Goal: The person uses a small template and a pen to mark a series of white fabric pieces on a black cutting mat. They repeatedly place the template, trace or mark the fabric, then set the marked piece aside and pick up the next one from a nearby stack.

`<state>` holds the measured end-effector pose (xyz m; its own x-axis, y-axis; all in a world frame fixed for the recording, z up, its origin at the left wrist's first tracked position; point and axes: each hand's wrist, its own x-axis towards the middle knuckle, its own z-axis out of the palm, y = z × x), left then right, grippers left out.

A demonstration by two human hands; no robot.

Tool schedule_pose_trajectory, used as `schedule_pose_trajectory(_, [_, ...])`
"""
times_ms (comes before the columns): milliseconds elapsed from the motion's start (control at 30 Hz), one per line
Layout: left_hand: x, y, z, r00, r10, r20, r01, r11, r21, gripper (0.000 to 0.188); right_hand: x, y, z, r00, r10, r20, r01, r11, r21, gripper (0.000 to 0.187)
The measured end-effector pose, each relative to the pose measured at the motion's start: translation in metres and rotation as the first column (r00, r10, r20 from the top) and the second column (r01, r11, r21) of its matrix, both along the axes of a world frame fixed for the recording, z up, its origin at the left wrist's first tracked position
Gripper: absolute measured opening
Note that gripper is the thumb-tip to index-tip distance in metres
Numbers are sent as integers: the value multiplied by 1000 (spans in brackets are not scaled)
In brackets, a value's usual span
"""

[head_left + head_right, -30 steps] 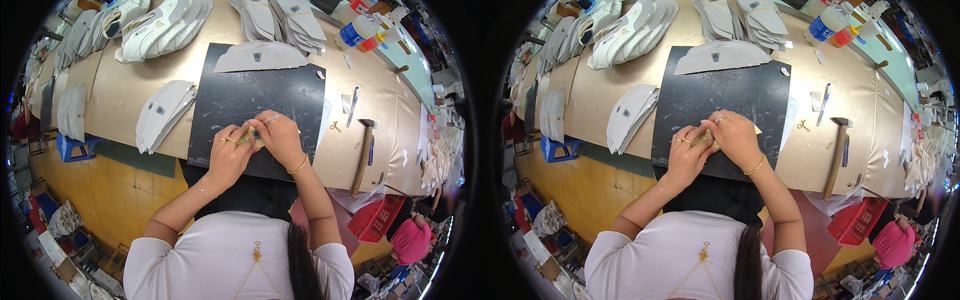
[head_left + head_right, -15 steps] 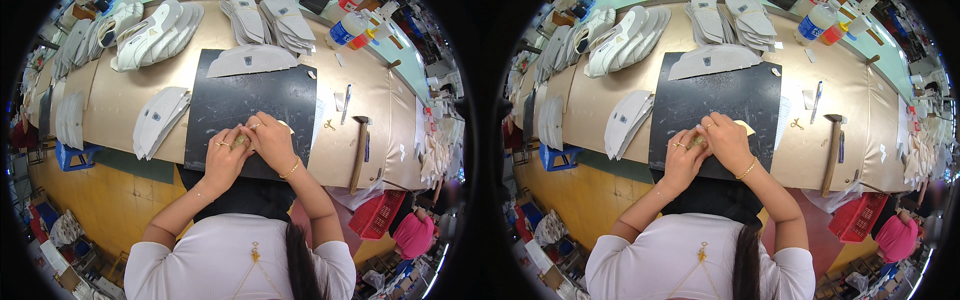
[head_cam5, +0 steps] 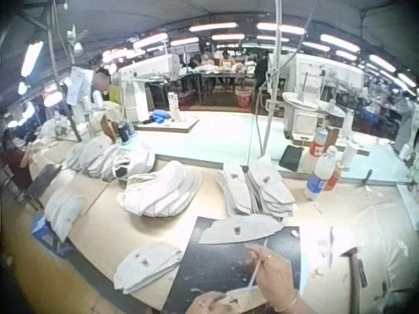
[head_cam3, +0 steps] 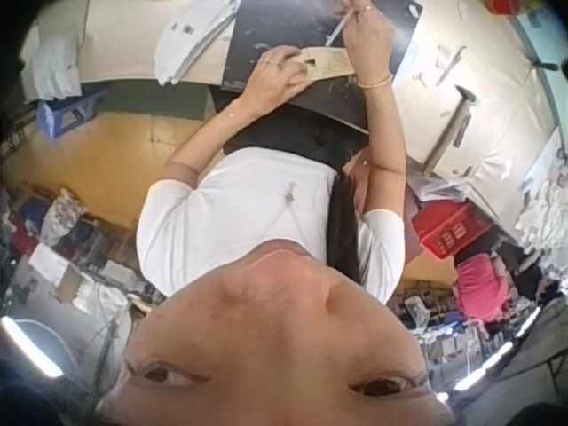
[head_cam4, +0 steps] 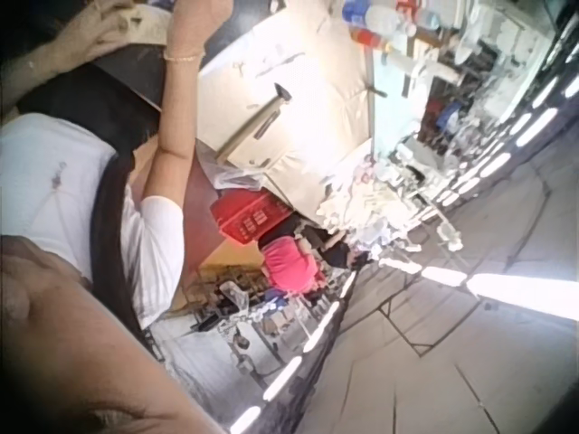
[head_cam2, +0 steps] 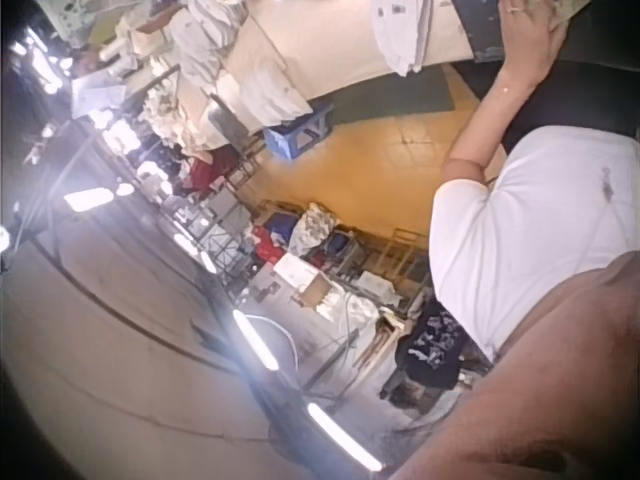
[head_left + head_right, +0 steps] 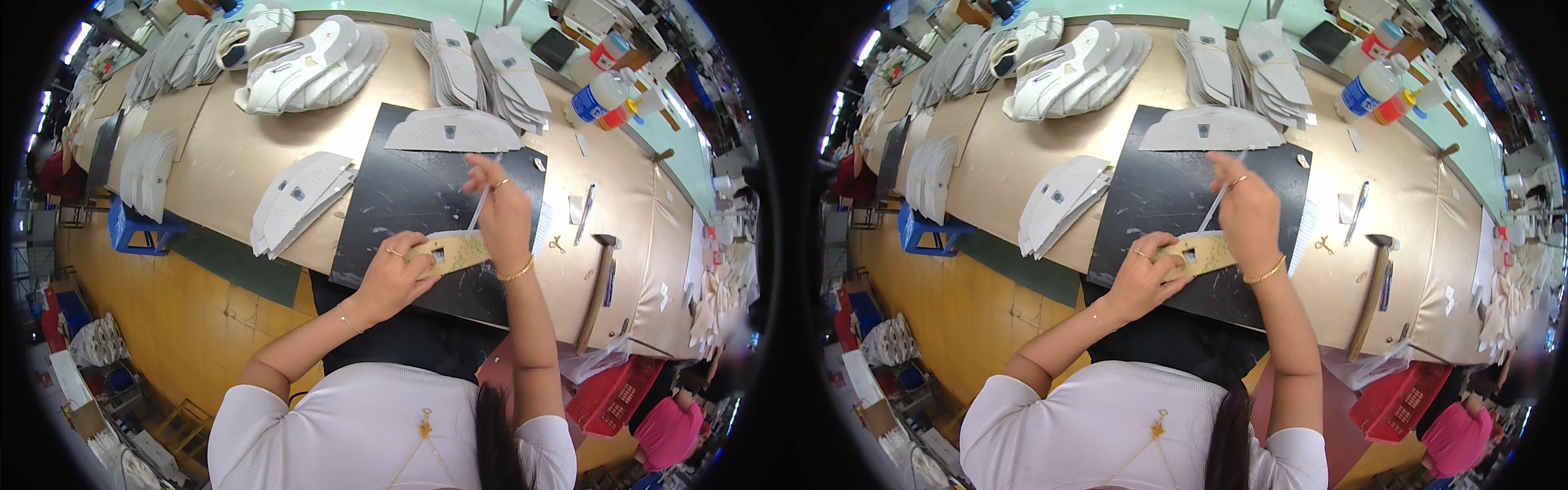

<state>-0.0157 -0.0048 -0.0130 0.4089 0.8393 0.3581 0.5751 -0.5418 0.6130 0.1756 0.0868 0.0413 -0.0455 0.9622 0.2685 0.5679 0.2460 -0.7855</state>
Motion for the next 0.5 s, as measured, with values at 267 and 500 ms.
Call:
schedule_pose_trajectory(267, [-1, -9, 20, 993, 62, -104, -82, 977, -198, 46, 31, 78, -62, 874, -155, 461, 0, 948, 319, 43])
schedule_pose_trajectory(500, [7, -13, 35, 975, 136, -174, -188, 925, -329, 48, 25, 69, -54, 824, -211, 525, 42, 948, 316, 46])
